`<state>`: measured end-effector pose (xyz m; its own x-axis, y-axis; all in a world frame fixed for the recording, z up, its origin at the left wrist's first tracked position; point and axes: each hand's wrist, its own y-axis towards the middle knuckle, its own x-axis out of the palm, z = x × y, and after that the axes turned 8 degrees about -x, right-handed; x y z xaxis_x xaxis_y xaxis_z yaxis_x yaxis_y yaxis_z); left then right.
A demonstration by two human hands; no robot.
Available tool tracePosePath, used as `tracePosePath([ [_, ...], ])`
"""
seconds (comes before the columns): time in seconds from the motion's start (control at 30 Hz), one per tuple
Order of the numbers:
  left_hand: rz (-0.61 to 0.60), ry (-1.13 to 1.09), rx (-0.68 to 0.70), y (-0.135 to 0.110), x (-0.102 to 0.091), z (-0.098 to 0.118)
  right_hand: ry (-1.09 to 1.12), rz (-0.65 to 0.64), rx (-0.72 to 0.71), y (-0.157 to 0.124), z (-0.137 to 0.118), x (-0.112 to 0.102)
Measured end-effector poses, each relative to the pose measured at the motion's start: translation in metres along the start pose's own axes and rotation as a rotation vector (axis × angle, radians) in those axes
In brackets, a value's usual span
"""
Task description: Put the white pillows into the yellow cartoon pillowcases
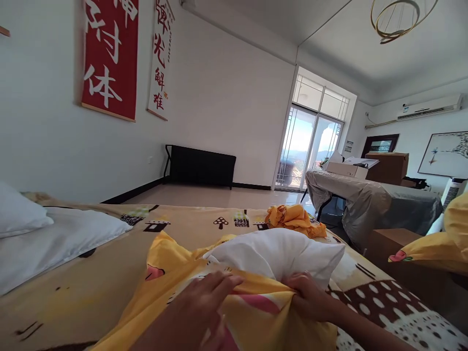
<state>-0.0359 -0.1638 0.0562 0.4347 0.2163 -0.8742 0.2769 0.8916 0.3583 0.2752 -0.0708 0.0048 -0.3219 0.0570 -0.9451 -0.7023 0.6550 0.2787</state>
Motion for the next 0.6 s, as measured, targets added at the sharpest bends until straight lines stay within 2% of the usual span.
tracePosePath([
  [0.03, -0.111, 0.033, -0.021, 0.016, 0.011, 0.015, 0.033, -0.086, 0.032, 0.001, 0.001, 0.003],
  [0.1, -0.259, 0.061, -0.055, 0.044, 0.032, 0.026, 0.05, -0.215, 0.048, -0.002, 0.003, 0.007],
  [0.2, -0.434, -0.013, -0.027, 0.064, 0.055, 0.011, 0.06, -0.401, -0.044, -0.007, 0.0, 0.0],
  [0.3, -0.469, -0.035, -0.029, 0.06, 0.067, 0.001, 0.154, -0.684, -0.198, 0.002, -0.012, -0.031],
  [0.33, -0.456, -0.015, -0.035, 0.057, 0.068, 0.001, 0.177, -0.722, -0.213, 0.008, -0.017, -0.045],
  [0.37, -0.446, 0.011, -0.039, 0.055, 0.067, 0.004, 0.176, -0.693, -0.199, 0.016, -0.021, -0.06],
  [0.4, -0.441, 0.036, -0.042, 0.053, 0.065, 0.007, 0.149, -0.591, -0.173, 0.025, -0.023, -0.074],
  [0.47, -0.423, 0.071, -0.064, 0.051, 0.057, 0.016, 0.052, -0.283, -0.152, 0.044, -0.022, -0.09],
  [0.5, -0.415, 0.073, -0.076, 0.05, 0.051, 0.021, 0.006, -0.179, -0.165, 0.054, -0.02, -0.09],
  [0.53, -0.414, 0.06, -0.082, 0.049, 0.043, 0.026, -0.023, -0.138, -0.189, 0.064, -0.016, -0.083],
  [0.57, -0.417, 0.031, -0.085, 0.047, 0.036, 0.031, -0.028, -0.176, -0.221, 0.073, -0.011, -0.069],
  [0.6, -0.42, -0.011, -0.085, 0.045, 0.029, 0.036, -0.009, -0.284, -0.224, 0.081, -0.008, -0.05],
])
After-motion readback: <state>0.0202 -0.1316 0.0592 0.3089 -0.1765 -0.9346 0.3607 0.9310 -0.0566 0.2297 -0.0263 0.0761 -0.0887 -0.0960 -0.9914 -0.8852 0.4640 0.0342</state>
